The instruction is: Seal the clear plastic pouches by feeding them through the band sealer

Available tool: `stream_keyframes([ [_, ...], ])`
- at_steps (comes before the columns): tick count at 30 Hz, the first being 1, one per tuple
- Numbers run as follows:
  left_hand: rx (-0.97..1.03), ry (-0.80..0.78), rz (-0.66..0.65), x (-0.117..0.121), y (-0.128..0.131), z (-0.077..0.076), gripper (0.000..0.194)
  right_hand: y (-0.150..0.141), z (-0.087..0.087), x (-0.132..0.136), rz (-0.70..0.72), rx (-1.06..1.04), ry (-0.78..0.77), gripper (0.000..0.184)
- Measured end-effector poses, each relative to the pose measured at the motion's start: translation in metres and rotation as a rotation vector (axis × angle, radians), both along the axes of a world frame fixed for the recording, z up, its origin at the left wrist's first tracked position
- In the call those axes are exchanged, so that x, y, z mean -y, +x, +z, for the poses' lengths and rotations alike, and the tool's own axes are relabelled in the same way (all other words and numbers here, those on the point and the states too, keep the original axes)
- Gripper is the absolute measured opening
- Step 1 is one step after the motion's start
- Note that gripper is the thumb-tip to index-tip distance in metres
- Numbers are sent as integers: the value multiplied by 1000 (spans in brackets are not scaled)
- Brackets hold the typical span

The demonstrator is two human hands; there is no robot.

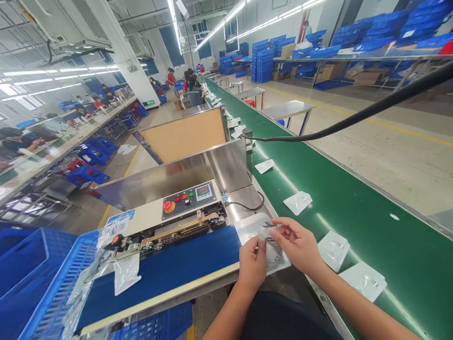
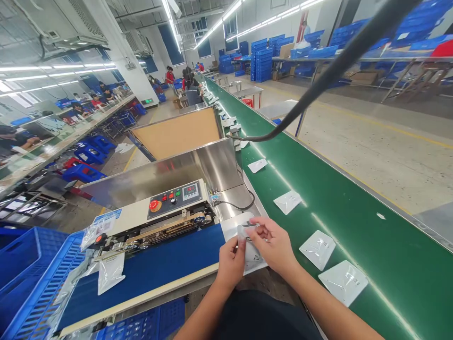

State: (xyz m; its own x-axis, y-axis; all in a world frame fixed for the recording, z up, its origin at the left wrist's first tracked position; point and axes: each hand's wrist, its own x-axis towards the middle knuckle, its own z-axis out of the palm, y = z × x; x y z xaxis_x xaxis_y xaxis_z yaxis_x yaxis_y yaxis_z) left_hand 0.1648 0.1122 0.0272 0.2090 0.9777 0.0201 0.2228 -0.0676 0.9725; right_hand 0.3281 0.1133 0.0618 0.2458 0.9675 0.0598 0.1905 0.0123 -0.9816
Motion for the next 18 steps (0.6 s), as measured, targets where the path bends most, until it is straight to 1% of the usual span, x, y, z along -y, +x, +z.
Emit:
stream_keyframes([
  [2,57,-68,130,2,-13,-2,62,-4,-12,-6,-63,-16,-20,63],
  [3,74,-81,183,3,-18,-4,65,-6,-20,-8,-45,-10,-58,66],
  [5,94,-97,228,3,-29,-5,67,-12,-32,-11,106,-8,-159,65],
  [7,105,-111,219,0,-37,-4,67,-22,-41,-13,268,-13,-218,62],
  [9,107,-111,201,-6,-44,-5,66,-31,-45,-18,327,8,-219,59],
  [11,112,-117,206,-15,-50,-10,66,-35,-49,-26,313,50,-198,56],
  [12,133,-151,228,-21,-52,-14,65,-36,-52,-32,287,61,-193,56],
  [15,254,-366,340,-44,-54,-33,63,-32,-65,-55,159,25,-243,58],
  [17,326,-496,400,-61,-52,-46,64,-31,-74,-70,85,-46,-336,56],
  [18,348,-534,412,-70,-51,-52,65,-32,-78,-77,71,-87,-384,54],
])
